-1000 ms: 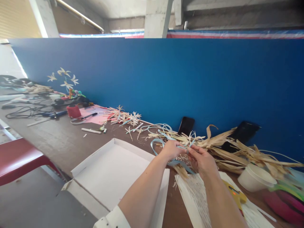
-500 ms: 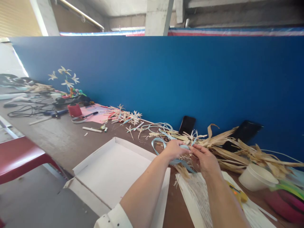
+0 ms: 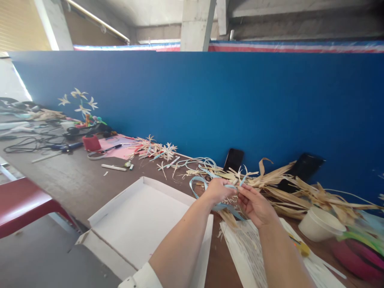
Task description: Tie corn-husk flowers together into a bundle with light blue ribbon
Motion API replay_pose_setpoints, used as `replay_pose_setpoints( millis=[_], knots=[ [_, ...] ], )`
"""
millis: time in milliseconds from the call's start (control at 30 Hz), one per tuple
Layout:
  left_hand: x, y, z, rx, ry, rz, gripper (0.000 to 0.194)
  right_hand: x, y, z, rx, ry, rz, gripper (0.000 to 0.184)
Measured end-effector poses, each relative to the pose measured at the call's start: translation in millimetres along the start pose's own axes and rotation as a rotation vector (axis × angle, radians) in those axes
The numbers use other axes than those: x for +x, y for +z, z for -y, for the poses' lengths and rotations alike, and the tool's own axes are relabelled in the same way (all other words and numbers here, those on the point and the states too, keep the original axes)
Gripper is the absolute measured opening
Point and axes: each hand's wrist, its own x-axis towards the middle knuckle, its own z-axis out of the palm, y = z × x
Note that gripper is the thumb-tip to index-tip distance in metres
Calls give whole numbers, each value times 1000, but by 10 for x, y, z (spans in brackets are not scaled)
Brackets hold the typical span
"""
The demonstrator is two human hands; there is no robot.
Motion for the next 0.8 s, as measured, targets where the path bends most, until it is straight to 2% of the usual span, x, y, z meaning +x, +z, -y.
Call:
replay_pose_setpoints(
  millis=[200,333,567,800],
  knots=[
    [13,-3,31,-76,-22,4,16,-9,-21,31,27,59,60,25],
    [51,10,94,-161,-59,18,19,-24,-2,50,-32,50,11,25],
    [85,28,133,-237,-61,24,21,-12,-6,-2,-134,-6,4,30],
    [92,12,140,-127,11,16,22,10,22,-33,-152,-74,-46,29]
  ],
)
